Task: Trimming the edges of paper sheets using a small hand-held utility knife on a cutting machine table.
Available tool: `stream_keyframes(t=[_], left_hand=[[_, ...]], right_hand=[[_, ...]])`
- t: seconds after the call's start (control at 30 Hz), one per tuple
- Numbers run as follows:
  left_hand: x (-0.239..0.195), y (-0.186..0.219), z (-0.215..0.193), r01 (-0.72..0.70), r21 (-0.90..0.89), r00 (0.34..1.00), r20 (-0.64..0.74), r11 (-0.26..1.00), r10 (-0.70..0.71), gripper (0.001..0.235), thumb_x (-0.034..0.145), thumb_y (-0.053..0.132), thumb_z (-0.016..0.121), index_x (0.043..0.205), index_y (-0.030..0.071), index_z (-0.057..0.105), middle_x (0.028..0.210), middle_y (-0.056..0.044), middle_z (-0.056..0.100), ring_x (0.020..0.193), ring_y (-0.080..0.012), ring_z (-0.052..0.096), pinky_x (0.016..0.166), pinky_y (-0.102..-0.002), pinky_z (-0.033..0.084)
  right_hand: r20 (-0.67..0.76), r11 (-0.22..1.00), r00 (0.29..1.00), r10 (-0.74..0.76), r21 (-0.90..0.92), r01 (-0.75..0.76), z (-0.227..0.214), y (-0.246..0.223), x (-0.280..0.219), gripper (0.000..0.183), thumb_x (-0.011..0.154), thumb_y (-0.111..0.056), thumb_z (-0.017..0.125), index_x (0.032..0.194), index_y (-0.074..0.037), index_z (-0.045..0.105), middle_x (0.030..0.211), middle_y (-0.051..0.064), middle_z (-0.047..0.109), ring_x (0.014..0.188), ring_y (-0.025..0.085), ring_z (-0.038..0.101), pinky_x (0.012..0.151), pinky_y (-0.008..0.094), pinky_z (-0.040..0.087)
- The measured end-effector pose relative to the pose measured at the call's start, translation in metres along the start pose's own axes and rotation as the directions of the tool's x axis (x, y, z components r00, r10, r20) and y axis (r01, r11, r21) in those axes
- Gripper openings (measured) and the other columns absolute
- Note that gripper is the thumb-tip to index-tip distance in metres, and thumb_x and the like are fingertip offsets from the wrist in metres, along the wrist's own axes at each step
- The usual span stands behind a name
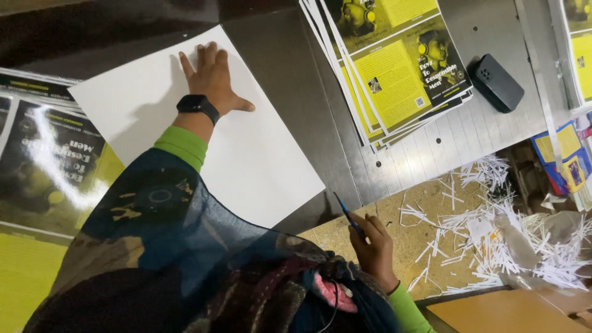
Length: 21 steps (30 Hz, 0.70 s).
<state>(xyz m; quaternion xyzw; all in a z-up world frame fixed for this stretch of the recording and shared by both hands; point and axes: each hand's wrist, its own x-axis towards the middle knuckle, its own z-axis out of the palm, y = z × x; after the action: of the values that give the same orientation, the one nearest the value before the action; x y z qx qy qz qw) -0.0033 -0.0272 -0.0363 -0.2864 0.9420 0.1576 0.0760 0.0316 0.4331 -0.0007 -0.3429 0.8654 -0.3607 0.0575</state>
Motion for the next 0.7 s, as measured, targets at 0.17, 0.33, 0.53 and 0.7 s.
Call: stream_keyframes(t=[0.17, 0.33, 0.53, 0.7], left_hand=[[0.033, -0.058, 0.012, 0.084, 0.120, 0.913, -0.408, 0.989, -0.028, 0.095, 0.070, 0.072, 0.073, 0.129, -0.001, 0.057, 0.135, -0.027, 0.050, 0.128, -0.0436, 0.040, 0.103, -0.072, 0.004], [0.038, -0.074, -0.008, 0.158, -0.025, 0.959, -0.236, 0.987, -0.159, 0.058, 0.077, 0.045, 0.077, 0.121, 0.010, 0.063, 0.121, -0.019, 0.055, 0.111, -0.0408, 0.050, 0.090, -0.057, 0.037], [0.009, -0.066, -0.053, -0.108, -0.287, 0.940, -0.341, 0.952, 0.004, 0.016, 0.091, 0.040, 0.071, 0.098, 0.026, 0.070, 0.091, 0.002, 0.062, 0.092, -0.0210, 0.065, 0.079, -0.037, 0.051], [-0.102, 0.014, -0.158, -0.364, -0.350, 0.842, -0.520, 0.863, 0.144, 0.015, 0.091, 0.027, 0.069, 0.094, 0.013, 0.072, 0.085, -0.009, 0.065, 0.085, -0.0305, 0.066, 0.077, -0.040, 0.051]], right_hand=[[-0.142, 0.988, 0.980, 0.138, 0.090, -0.126, -0.007, 0.015, -0.012, 0.039, 0.088, -0.002, 0.063, 0.127, -0.003, 0.059, 0.083, 0.007, 0.057, 0.069, 0.016, 0.057, 0.059, 0.028, 0.050], [-0.097, 0.875, 0.912, 0.398, 0.337, -0.346, -0.002, 0.011, -0.001, 0.006, 0.091, -0.015, 0.061, 0.090, -0.009, 0.062, 0.075, -0.001, 0.052, 0.059, 0.008, 0.038, 0.051, 0.027, 0.030], [-0.157, 0.824, 0.930, 0.331, 0.528, -0.205, 0.015, -0.018, 0.069, 0.037, 0.068, -0.004, 0.084, 0.103, -0.002, 0.074, 0.097, 0.014, 0.069, 0.085, 0.021, 0.062, 0.075, 0.034, 0.048], [-0.176, 0.746, 0.967, 0.182, 0.665, -0.020, 0.010, -0.072, 0.156, 0.038, 0.066, -0.007, 0.086, 0.102, -0.006, 0.076, 0.089, 0.010, 0.072, 0.082, 0.016, 0.064, 0.077, 0.029, 0.048]])
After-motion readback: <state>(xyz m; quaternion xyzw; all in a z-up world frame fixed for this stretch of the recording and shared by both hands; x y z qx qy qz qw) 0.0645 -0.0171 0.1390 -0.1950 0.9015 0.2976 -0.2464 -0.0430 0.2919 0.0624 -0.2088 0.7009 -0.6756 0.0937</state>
